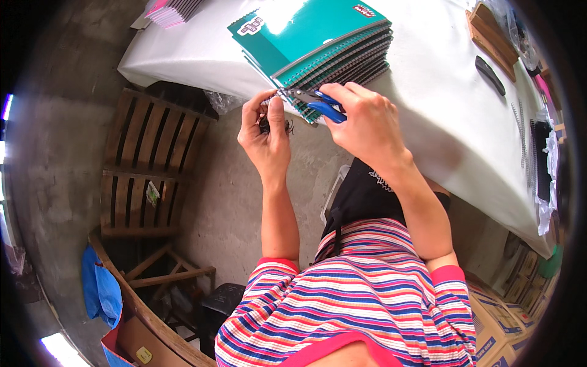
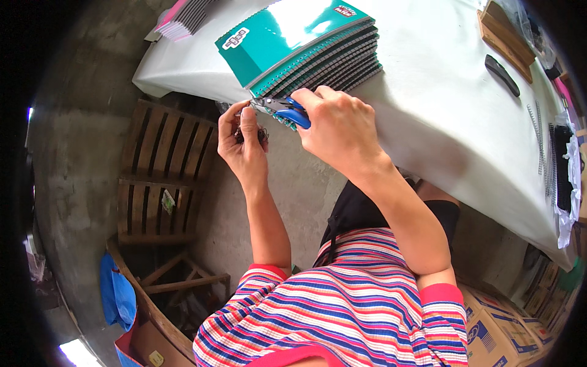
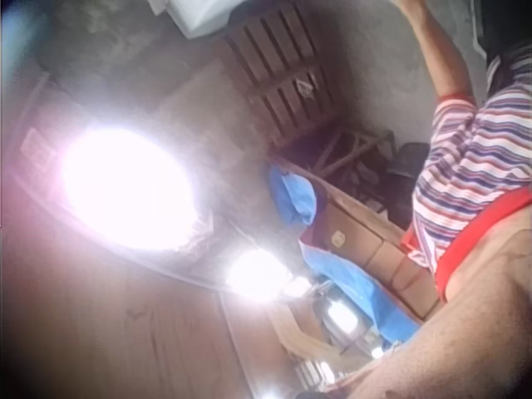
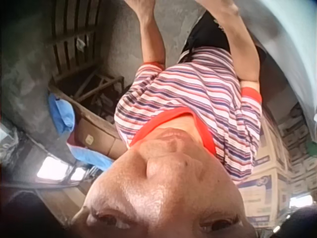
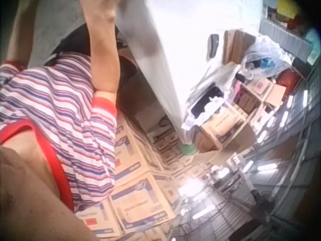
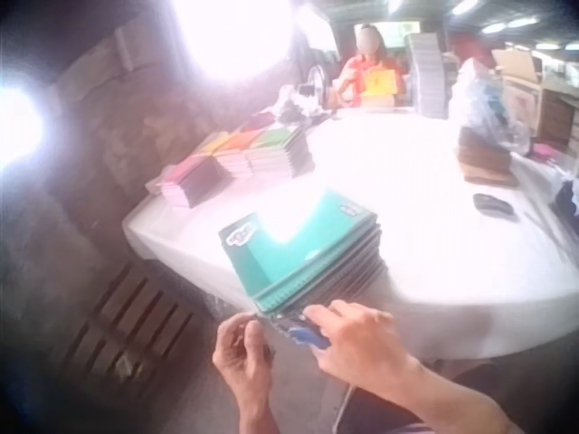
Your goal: The person uses pliers to trim excess spiral binding from a stack of green spiral notebooks. After trimming, the person places the notebooks on the table and then retrieves several stacks of pink and red spiral notebooks from a cardboard box, arranging them on the table.
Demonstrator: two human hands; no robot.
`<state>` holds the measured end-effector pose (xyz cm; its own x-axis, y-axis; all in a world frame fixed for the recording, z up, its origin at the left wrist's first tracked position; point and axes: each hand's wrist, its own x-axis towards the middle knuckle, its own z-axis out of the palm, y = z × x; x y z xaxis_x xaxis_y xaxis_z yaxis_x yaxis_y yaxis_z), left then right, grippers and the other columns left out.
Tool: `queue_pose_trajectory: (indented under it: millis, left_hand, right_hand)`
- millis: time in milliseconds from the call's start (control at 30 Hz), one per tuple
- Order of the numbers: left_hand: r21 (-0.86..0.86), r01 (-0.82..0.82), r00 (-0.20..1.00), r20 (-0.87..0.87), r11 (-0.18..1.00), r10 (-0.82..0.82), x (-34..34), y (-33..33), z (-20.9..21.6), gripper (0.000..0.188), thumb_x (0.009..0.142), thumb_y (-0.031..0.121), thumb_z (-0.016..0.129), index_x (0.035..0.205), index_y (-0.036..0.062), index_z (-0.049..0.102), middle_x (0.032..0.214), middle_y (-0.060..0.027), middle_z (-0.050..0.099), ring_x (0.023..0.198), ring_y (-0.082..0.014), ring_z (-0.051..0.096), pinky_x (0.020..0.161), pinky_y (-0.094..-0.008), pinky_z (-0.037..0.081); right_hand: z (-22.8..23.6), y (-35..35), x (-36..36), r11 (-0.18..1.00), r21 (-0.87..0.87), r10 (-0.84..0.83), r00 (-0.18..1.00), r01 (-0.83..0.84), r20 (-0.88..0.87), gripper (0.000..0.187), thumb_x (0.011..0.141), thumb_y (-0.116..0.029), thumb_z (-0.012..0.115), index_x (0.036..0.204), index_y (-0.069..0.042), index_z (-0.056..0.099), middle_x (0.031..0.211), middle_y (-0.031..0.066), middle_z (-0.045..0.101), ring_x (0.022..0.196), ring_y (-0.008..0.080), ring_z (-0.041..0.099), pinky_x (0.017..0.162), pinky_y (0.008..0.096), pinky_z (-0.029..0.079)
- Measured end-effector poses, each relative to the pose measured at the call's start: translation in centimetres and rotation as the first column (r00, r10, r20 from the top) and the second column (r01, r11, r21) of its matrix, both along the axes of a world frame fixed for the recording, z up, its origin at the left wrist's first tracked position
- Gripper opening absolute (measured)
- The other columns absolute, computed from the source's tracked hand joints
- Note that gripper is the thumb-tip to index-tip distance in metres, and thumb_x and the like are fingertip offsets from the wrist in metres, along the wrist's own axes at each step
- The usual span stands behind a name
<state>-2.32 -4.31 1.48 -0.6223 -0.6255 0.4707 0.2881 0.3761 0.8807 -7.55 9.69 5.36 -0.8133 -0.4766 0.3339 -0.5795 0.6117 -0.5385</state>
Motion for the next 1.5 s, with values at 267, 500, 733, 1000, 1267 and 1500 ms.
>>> queue_pose_trajectory:
  millis: [267,500,733,1000,1267,1500]
  left_hand:
    - [0.337,-0.004,0.960,-0.263,0.942,0.098,3.8,0.1,4.0,0.016,0.093,0.015,0.052,0.102,0.0015,0.055,0.067,0.0010,0.046,0.048,-0.0037,0.040,0.035,-0.0163,0.025]
    - [0.876,0.482,0.772,-0.431,-0.011,-0.467,3.0,7.6,3.8,0.027,0.095,0.027,0.046,0.100,0.0011,0.054,0.073,-0.0017,0.044,0.052,-0.0068,0.038,0.031,-0.0148,0.028]
    - [0.892,0.145,0.436,-0.446,-0.428,-0.782,-8.9,21.4,5.6,0.022,0.093,0.024,0.050,0.094,0.0023,0.055,0.071,-0.0019,0.044,0.055,-0.0090,0.039,0.037,-0.0167,0.032]
    - [-0.496,0.659,0.737,0.276,0.566,-0.617,-33.1,38.5,15.2,0.023,0.083,0.024,0.063,0.094,0.0038,0.063,0.081,-0.0089,0.060,0.068,-0.0196,0.060,0.064,-0.0345,0.050]
    - [-0.962,0.213,0.960,0.174,0.170,-0.219,-42.5,44.1,15.9,0.067,0.057,0.043,0.081,0.108,0.0065,0.059,0.112,-0.0184,0.054,0.106,-0.0374,0.051,0.086,-0.0450,0.046]
    - [-0.965,0.220,0.867,0.126,0.143,-0.482,-38.1,40.0,19.7,0.058,0.060,0.045,0.080,0.095,0.0016,0.063,0.089,-0.0126,0.065,0.079,-0.0247,0.064,0.069,-0.0373,0.050]
  right_hand:
    - [0.7,1.3,0.4,0.994,-0.086,0.055,0.987,-0.068,-0.151,0.040,0.068,-0.016,0.071,0.106,-0.014,0.059,0.094,0.0060,0.058,0.091,0.0239,0.057,0.083,0.0384,0.041]
    - [-3.1,12.9,0.4,0.987,-0.105,-0.143,0.968,0.124,-0.206,0.046,0.066,-0.020,0.074,0.109,-0.017,0.057,0.101,0.0032,0.054,0.097,0.0214,0.051,0.090,0.0435,0.028]
    - [-6.1,31.1,0.7,0.761,-0.138,-0.649,0.739,0.634,-0.180,0.043,0.068,-0.014,0.069,0.109,-0.011,0.059,0.099,0.0048,0.058,0.096,0.0239,0.054,0.087,0.0385,0.033]
    - [-8.5,36.2,1.5,0.729,-0.122,-0.671,0.669,0.673,-0.320,0.048,0.065,-0.031,0.070,0.109,-0.016,0.058,0.098,0.0028,0.052,0.095,0.0191,0.051,0.089,0.0422,0.027]
    - [-10.1,37.2,1.2,0.719,-0.164,-0.682,0.640,0.675,-0.355,0.054,0.064,-0.033,0.071,0.112,-0.017,0.054,0.096,0.0040,0.050,0.093,0.0207,0.050,0.090,0.0444,0.026]
    - [-9.3,36.9,0.9,0.724,-0.178,-0.683,0.658,0.666,-0.317,0.050,0.069,-0.032,0.067,0.112,-0.011,0.052,0.103,0.0063,0.053,0.098,0.0230,0.051,0.090,0.0437,0.029]
